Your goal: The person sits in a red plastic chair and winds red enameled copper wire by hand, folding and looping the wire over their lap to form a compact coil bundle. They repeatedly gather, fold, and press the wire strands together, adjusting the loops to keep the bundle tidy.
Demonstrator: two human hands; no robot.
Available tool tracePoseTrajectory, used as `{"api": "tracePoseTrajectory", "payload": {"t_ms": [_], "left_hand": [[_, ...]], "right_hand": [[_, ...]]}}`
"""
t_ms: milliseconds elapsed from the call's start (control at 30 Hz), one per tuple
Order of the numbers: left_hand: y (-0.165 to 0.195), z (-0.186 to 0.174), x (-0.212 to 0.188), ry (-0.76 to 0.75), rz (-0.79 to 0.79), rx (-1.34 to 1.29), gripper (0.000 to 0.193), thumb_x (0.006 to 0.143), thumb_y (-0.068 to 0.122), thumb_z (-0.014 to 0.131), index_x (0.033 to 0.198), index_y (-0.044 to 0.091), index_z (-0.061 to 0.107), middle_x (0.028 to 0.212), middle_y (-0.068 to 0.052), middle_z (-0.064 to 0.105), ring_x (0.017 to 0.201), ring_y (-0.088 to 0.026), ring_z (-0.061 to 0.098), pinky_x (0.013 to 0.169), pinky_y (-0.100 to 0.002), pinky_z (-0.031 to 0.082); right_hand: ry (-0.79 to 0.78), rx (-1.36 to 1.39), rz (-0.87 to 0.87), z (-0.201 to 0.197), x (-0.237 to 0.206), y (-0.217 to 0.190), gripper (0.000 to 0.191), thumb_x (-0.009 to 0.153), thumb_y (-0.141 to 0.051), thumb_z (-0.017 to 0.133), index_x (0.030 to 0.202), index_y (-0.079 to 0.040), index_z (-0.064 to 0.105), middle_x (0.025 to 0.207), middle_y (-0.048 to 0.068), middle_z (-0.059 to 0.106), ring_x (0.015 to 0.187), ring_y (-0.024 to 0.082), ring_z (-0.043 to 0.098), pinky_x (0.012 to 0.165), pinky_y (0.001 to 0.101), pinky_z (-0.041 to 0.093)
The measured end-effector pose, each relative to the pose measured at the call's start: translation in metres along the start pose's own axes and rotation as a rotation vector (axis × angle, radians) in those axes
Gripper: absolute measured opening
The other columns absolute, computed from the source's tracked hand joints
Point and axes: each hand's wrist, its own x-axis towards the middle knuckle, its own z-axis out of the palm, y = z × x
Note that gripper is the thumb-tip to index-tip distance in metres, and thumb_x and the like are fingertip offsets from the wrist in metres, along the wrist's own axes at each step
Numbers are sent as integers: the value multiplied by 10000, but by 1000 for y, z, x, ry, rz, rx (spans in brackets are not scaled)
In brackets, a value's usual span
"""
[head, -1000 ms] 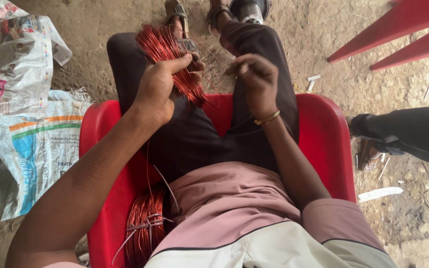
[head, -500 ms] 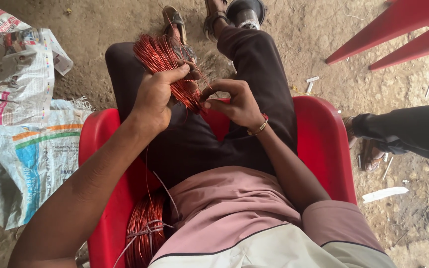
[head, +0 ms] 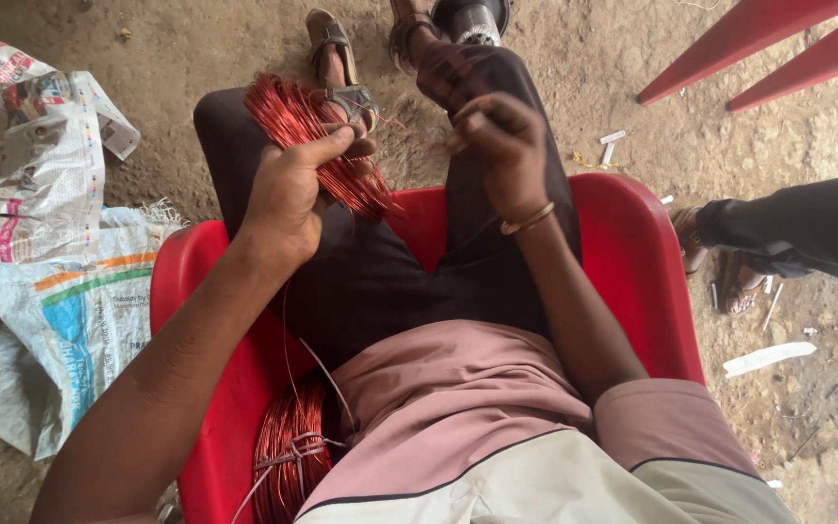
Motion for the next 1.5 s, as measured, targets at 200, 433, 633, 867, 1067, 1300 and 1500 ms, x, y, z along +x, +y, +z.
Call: {"api": "tracePoseTrajectory", "payload": {"t_ms": [200,433,633,867,1067,1300,1500], "left_hand": [[-2,-2,1,-8,54,-12,113,964,49,648,1019,-27,712,916,-113,738,787,-190,714,734,-336,623],[-2,-3,1,-14,45,-8,137,968,63,639,1009,-31,729,903,-108,749,797,-182,726,751,-332,618],[-7,-5,4,-46,54,22,97,974,58,669,1009,-11,727,891,-119,748,795,-190,729,764,-331,606],[-12,-4,8,-83,67,12,83,960,75,695,1003,5,710,882,-105,752,803,-193,745,746,-344,622],[-13,-4,9,-56,11,27,121,952,85,690,972,-27,731,876,-136,769,770,-209,755,706,-354,632],[-14,-3,13,-98,27,27,136,942,73,701,955,-48,760,889,-145,787,796,-210,779,765,-338,652],[-26,-5,27,-81,29,-90,105,889,46,689,954,-17,741,889,-124,774,760,-206,766,711,-359,645]], "right_hand": [[131,598,-83,-41,18,12,67,1059,-123,603,1036,-74,641,811,31,617,808,168,645,879,383,573],[217,737,-87,-75,12,2,118,1059,-208,604,1027,-96,626,801,-1,563,808,154,584,903,356,516],[181,687,-16,-63,8,-3,175,1058,-267,656,1025,-98,627,770,-6,527,780,157,565,868,361,515],[-25,156,192,32,-14,-8,204,1011,-231,664,1043,-30,675,864,23,657,759,130,619,741,286,519],[-270,-209,268,66,-29,-24,147,939,-96,778,1013,20,727,907,19,705,826,43,607,753,210,484],[-132,21,229,61,-23,-21,83,955,-15,748,995,49,713,866,33,689,732,57,540,679,218,422],[-123,89,206,57,-22,-18,103,975,-20,674,1059,36,691,852,24,652,729,74,572,670,233,444]]}}
